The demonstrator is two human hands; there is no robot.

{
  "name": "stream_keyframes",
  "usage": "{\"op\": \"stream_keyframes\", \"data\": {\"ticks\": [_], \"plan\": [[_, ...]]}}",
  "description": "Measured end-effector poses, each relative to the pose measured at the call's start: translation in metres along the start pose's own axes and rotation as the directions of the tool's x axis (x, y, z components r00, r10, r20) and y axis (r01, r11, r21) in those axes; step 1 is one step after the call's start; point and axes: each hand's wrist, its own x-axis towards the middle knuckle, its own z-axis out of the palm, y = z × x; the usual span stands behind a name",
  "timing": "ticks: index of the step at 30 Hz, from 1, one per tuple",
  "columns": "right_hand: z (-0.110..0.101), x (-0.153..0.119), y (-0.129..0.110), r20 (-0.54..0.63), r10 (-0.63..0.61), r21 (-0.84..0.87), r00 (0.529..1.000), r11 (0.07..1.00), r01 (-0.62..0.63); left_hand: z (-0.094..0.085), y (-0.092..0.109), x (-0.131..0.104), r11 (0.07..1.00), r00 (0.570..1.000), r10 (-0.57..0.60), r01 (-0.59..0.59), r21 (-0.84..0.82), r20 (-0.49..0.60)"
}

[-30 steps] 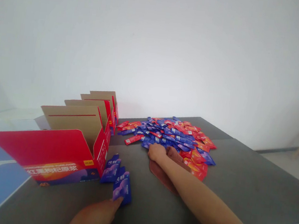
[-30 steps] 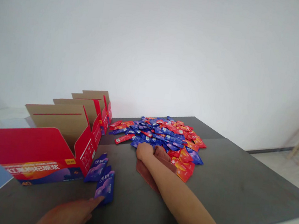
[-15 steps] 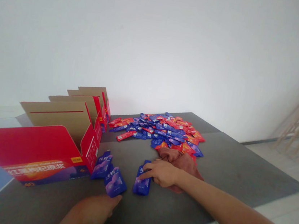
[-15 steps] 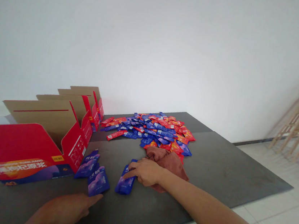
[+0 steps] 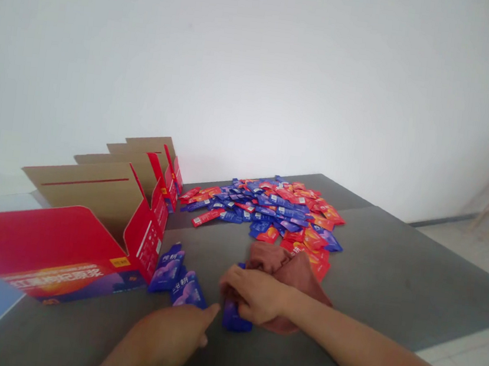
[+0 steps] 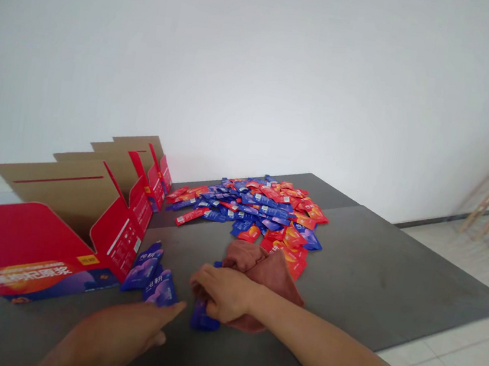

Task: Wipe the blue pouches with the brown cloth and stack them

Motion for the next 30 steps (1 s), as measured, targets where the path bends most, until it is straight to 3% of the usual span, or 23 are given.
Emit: {"op": "stream_keyframes", "data": {"ticks": [4, 8, 12, 15, 17, 19, 21, 26, 30], "plan": [[0.009, -0.002, 0.005, 0.023, 0.029, 0.058, 0.999, 0.998, -0.03, 0.005, 0.03, 0.017, 0.998, 0.998, 0.044, -0.042, -0.049, 0.034], [0.005, -0.002, 0.026, -0.069, 0.093, -0.012, 0.993, 0.995, -0.094, 0.023, 0.054, 0.036, 0.998, 0.993, -0.021, 0.028, -0.061, 0.12], [-0.006, -0.002, 0.036, -0.201, 0.177, -0.001, 0.964, 0.983, -0.181, 0.035, 0.061, 0.046, 0.992, 0.977, -0.115, 0.123, -0.035, 0.18], [-0.009, -0.005, 0.024, -0.273, 0.199, 0.059, 0.941, 0.98, -0.19, 0.036, 0.059, 0.044, 0.99, 0.975, -0.131, 0.139, -0.029, 0.18], [-0.005, -0.008, 0.012, -0.194, 0.16, 0.107, 0.968, 0.984, -0.142, 0.036, 0.057, 0.04, 0.994, 0.984, -0.097, 0.103, -0.032, 0.15], [0.002, -0.007, 0.004, -0.037, 0.058, 0.106, 0.998, 0.993, -0.053, 0.036, 0.056, 0.036, 0.997, 0.99, -0.066, 0.07, -0.031, 0.123], [0.008, -0.003, 0.003, 0.073, -0.001, 0.037, 0.997, 0.999, -0.001, 0.037, 0.057, 0.035, 0.998, 0.992, -0.058, 0.061, -0.022, 0.112], [0.001, 0.007, 0.028, -0.023, 0.189, -0.16, 0.982, 0.969, -0.19, 0.035, 0.067, 0.037, 0.996, 0.988, -0.088, 0.088, 0.004, 0.131], [-0.009, -0.001, 0.027, -0.05, 0.202, -0.169, 0.978, 0.963, -0.208, 0.036, 0.064, 0.037, 0.996, 0.989, -0.084, 0.084, 0.006, 0.121]]}}
